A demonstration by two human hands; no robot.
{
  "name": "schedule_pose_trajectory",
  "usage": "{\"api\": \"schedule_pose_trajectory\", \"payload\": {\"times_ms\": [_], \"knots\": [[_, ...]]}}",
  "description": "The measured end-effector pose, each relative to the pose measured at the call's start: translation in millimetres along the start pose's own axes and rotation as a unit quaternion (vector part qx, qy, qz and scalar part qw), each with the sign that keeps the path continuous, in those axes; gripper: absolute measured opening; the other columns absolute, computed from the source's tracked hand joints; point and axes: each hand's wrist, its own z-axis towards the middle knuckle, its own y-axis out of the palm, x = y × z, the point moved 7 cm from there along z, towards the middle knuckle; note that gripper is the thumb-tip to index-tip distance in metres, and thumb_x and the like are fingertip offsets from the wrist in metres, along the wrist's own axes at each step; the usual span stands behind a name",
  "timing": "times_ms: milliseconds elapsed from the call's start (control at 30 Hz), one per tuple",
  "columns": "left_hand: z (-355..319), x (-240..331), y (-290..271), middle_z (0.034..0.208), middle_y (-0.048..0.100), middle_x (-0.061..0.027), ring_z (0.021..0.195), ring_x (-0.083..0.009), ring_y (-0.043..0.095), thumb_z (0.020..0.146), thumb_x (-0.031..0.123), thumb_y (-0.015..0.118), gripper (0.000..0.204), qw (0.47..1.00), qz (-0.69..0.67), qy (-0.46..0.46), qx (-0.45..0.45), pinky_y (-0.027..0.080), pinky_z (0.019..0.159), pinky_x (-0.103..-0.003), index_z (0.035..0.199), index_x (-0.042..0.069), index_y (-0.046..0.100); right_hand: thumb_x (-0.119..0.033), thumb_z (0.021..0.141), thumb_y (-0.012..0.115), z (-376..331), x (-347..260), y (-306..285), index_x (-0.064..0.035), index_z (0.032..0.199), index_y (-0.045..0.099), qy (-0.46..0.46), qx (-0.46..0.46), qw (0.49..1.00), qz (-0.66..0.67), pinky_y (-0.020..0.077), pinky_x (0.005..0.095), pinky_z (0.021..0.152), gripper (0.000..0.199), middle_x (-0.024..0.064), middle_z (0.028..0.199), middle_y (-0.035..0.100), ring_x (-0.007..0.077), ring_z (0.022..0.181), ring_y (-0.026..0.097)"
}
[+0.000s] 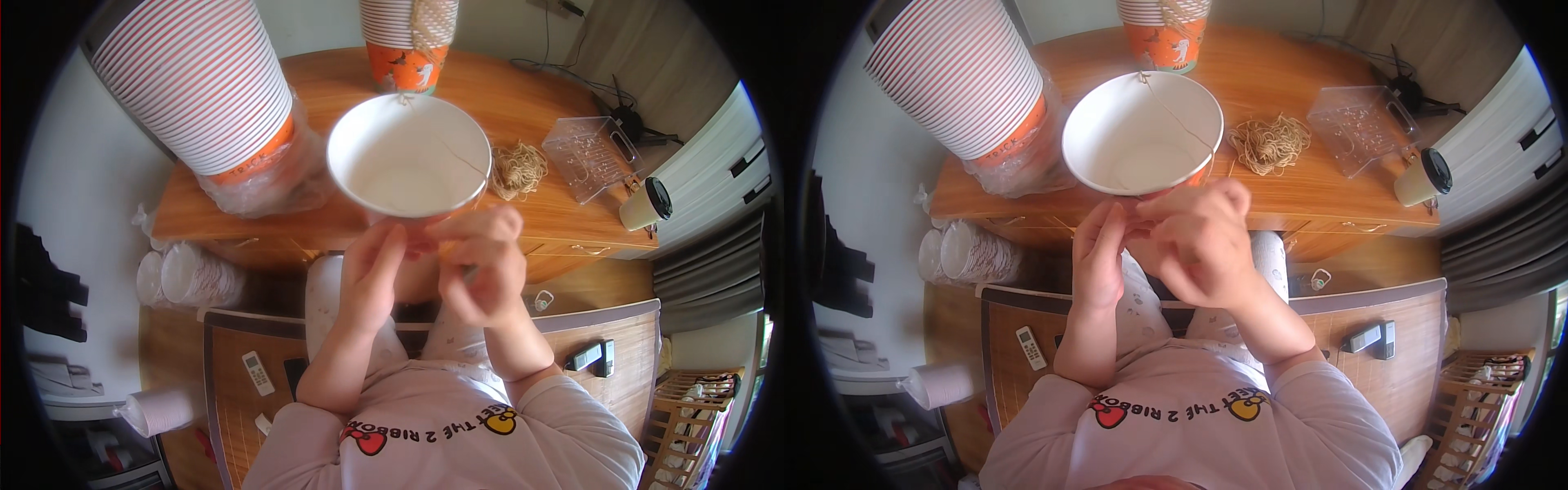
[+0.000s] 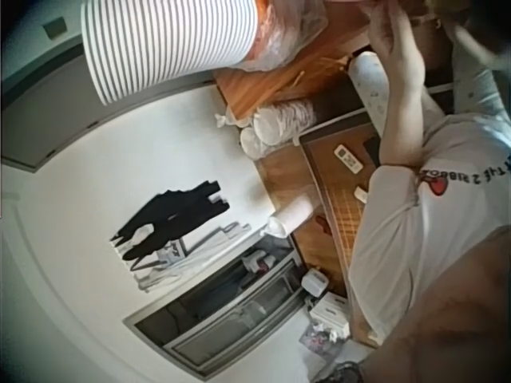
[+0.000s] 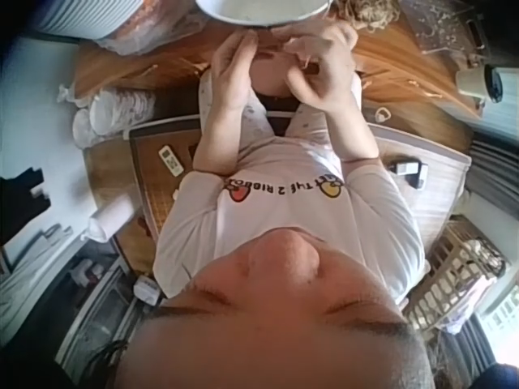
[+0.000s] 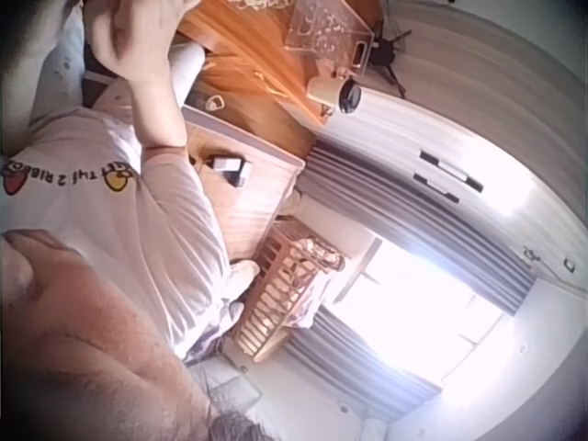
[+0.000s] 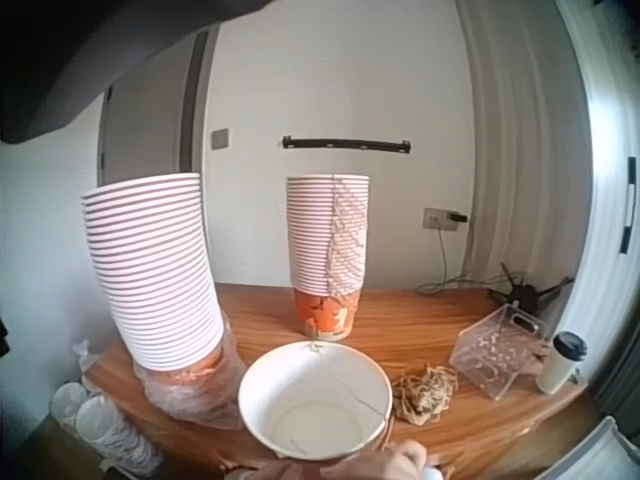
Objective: Tying rubber bands around paper bowls for packaging.
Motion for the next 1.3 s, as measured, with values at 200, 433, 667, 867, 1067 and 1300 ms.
{"api": "schedule_pose_trajectory", "payload": {"times_ms": [200,433,667,867,1067,1300], "knots": [[-0.9,6.6,-0.1,0.103,0.069,-0.0098,0.093,-0.0138,0.064,0.104,0.021,0.047,0.028,0.999,-0.022,0.022,0.014,0.048,0.084,-0.028,0.105,-0.002,0.063,-0.007,0.073,0.063,39.7,2.0,7.2,-0.0104,0.105,0.062,0.039,-0.141,0.972,-0.184,0.0326,0.0430,0.091,0.032,0.0058,0.101,0.064,0.0257,0.097,0.056],[-1.8,7.8,-2.9,0.096,0.063,-0.0029,0.091,-0.0084,0.056,0.101,0.014,0.052,0.019,0.999,-0.045,0.013,0.028,0.043,0.083,-0.024,0.106,-0.002,0.062,-0.011,0.077,0.060,49.1,-0.1,29.2,-0.0094,0.099,0.066,0.068,-0.238,0.953,-0.175,0.0297,0.0559,0.106,0.022,0.0073,0.084,0.067,0.0265,0.099,0.060],[-3.9,-1.3,-14.2,0.096,0.064,-0.0041,0.091,-0.0099,0.058,0.100,0.012,0.053,0.018,0.999,-0.034,0.008,0.020,0.044,0.084,-0.024,0.101,-0.002,0.063,-0.012,0.076,0.066,44.6,2.8,25.1,-0.0110,0.107,0.065,0.066,-0.181,0.970,-0.145,0.0279,0.0579,0.108,0.030,0.0043,0.091,0.071,0.0247,0.108,0.061],[-2.4,-1.2,-10.3,0.105,0.068,-0.0095,0.097,-0.0157,0.064,0.103,0.019,0.048,0.027,0.998,-0.068,-0.004,-0.008,0.048,0.089,-0.030,0.111,-0.003,0.062,-0.012,0.078,0.069,19.1,-4.1,20.7,-0.0167,0.121,0.061,-0.024,-0.172,0.974,-0.144,0.0157,0.0519,0.112,0.043,-0.0022,0.124,0.066,0.0226,0.122,0.057],[2.5,2.7,-7.8,0.111,0.069,-0.0136,0.102,-0.0202,0.065,0.103,0.024,0.049,0.034,0.991,-0.134,-0.031,-0.005,0.050,0.091,-0.031,0.110,-0.004,0.066,-0.018,0.080,0.071,-15.2,-0.9,20.0,-0.0234,0.110,0.070,-0.056,-0.189,0.970,-0.144,0.0071,0.0479,0.114,0.030,-0.0037,0.129,0.065,0.0218,0.129,0.053],[5.5,6.4,-8.3,0.107,0.069,-0.0151,0.103,-0.0217,0.065,0.100,0.017,0.054,0.026,0.999,-0.046,-0.015,-0.025,0.050,0.095,-0.037,0.112,-0.004,0.064,-0.018,0.078,0.070,-29.6,5.2,14.4,-0.0237,0.100,0.073,-0.056,-0.168,0.971,-0.159,0.0098,0.0456,0.113,0.023,-0.0049,0.123,0.068,0.0202,0.125,0.055]]}}
